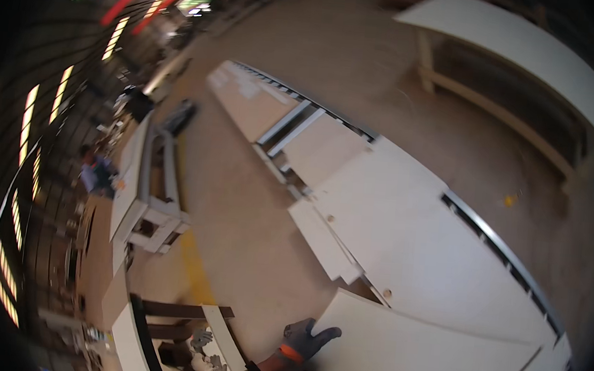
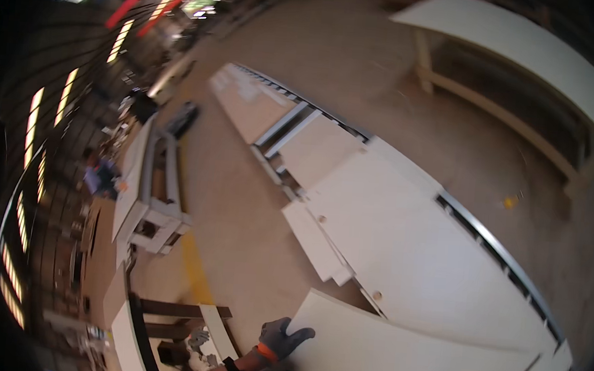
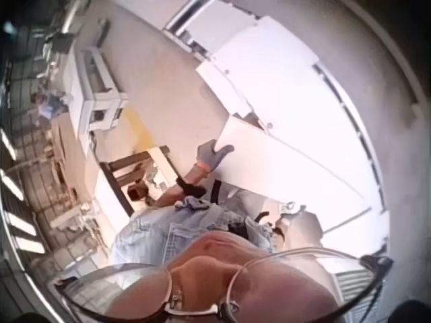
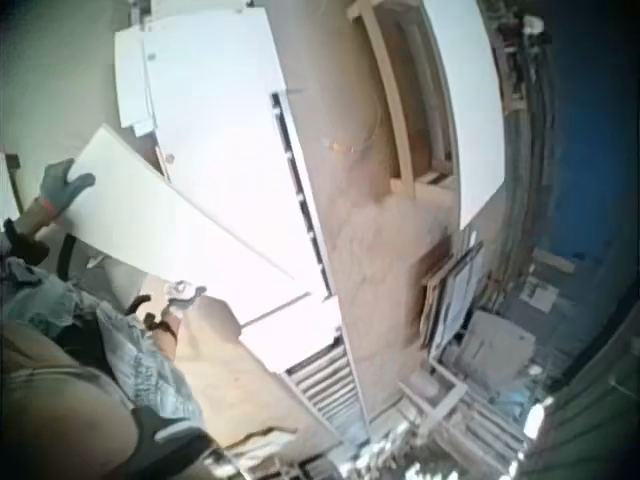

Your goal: Cleaning white furniture panels with a cloth and solvent in a manufacturing setting.

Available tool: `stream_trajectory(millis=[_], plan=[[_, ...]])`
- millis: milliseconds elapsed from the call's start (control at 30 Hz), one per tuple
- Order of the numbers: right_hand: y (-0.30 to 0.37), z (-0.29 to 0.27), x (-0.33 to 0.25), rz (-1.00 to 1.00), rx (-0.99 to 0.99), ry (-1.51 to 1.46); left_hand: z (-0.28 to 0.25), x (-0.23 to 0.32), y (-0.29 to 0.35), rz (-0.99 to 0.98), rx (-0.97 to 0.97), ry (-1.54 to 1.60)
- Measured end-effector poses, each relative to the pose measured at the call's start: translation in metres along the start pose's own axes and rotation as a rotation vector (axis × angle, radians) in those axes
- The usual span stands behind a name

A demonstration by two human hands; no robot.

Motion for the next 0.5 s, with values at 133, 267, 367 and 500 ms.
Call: stream_trajectory(millis=[133,267,367,500], plan=[[0.06,0.084,0.032,0.126,-0.377,0.302,-0.12,-0.026,0.028,-0.073,0.148,0.108],[0.14,0.128,0.084,0.268,-0.719,0.5,-0.21,-0.077,0.106,-0.029,0.483,0.232],[0.215,0.139,0.137,0.411,-0.942,0.651,-0.26,-0.142,0.188,-0.103,0.784,0.384],[0.308,0.118,0.216,0.679,-1.162,0.881,-0.279,-0.252,0.317,-0.484,1.044,0.598]])
Point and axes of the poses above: each hand's wrist, its own y-axis away from the middle knuckle, its own z-axis out of the palm, x = y × z, the point moved 6 cm from there along -y, towards the middle knuckle, and after that the axes turned 11 degrees about x, right-handed, at the moved point
